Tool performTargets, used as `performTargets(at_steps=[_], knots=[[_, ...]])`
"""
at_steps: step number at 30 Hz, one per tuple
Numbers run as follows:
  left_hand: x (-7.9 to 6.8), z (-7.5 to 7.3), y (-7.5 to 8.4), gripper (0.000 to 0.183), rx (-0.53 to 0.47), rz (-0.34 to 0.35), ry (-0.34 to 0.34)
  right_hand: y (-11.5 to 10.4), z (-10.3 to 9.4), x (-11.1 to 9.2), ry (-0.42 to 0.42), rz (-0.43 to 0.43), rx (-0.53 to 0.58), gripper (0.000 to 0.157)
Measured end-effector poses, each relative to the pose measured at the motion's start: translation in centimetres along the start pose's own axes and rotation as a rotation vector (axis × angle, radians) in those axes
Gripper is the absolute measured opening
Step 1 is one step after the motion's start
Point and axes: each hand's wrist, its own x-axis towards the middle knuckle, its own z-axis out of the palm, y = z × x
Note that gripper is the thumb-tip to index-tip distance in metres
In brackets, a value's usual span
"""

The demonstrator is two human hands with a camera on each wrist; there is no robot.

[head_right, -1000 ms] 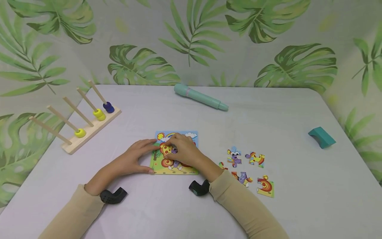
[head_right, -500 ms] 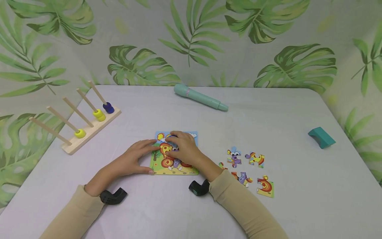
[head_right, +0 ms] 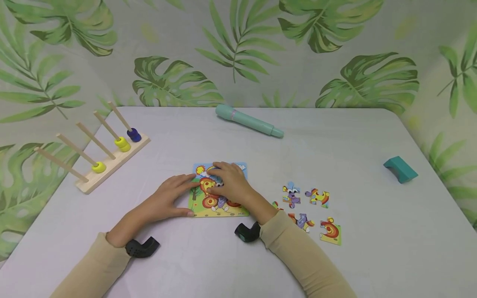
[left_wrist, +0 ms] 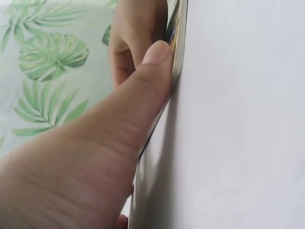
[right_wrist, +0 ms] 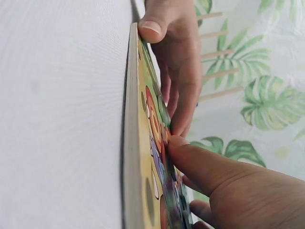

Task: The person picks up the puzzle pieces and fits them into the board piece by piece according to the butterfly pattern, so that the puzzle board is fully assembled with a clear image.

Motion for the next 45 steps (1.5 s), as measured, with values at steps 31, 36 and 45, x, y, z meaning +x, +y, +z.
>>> performTargets(at_steps=[31,36,45], knots=[[0.9,0.8,0.9,0.076,-0.004,-0.046,-0.036,1.0,-9.2,-9.0,0.185,0.000,0.199,0.061],[0.9,0.8,0.9,0.076,0.001,-0.049,-0.042,3.0,-10.2,-12.2,0.210,0.064,0.200,0.064],[0.9,0.7,1.0,0.076,0.002,-0.053,-0.044,6.5,-9.2,-14.6,0.113,0.194,0.239,0.067]])
